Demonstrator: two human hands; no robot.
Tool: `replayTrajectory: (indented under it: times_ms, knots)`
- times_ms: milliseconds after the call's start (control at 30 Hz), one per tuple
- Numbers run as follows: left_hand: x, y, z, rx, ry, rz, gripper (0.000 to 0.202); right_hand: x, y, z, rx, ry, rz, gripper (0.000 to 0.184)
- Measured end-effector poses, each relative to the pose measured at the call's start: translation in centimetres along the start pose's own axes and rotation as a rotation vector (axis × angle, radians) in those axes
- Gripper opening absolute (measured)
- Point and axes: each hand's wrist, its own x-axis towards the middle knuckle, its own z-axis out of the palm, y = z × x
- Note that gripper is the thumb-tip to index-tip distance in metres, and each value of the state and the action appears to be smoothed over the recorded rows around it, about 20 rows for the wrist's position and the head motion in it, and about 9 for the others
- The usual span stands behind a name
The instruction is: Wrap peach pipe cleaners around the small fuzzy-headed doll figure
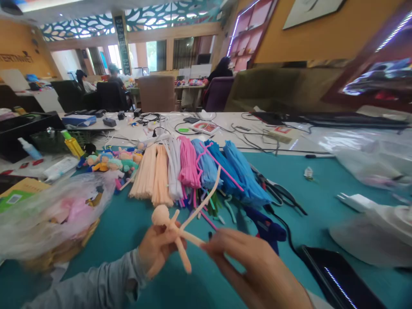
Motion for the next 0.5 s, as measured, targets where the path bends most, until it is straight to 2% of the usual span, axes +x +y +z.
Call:
replayTrajectory:
  times_ms: [33,67,133,200,367,500]
  knots:
    - [-0.3,0.1,-0.2,0.000,0.002,-0.001,0.035,1.9,0.3,-0.2,0.011,0.157,-0.114,0.026]
    - [-0.7,0.3,-0.5,0.003,0.004,0.010,0.034,3.5,0.7,-0.2,0.015,0.262,-0.219,0.027]
    - [-1.1,0.7,-0.9,-0.013,-0.006,0.030,0.032,6.1,1.2,0.5,-0.009,0.335,-0.416,0.027]
    - [-1.3,1.1,-1.2,-0.033,-0.020,0.075,0.031,7.6,1.5,1.5,-0.011,0.333,-0.538,0.025]
    - [-1.1,2.1,-1.4,-0.030,-0.061,0.135,0.031,8.5,1.4,2.8,0.103,0.350,-0.537,0.018]
    - [-1.2,2.2,-1.2,-0.013,-0.168,0.148,0.036,8.1,0.8,4.0,0.191,0.422,-0.535,0.020]
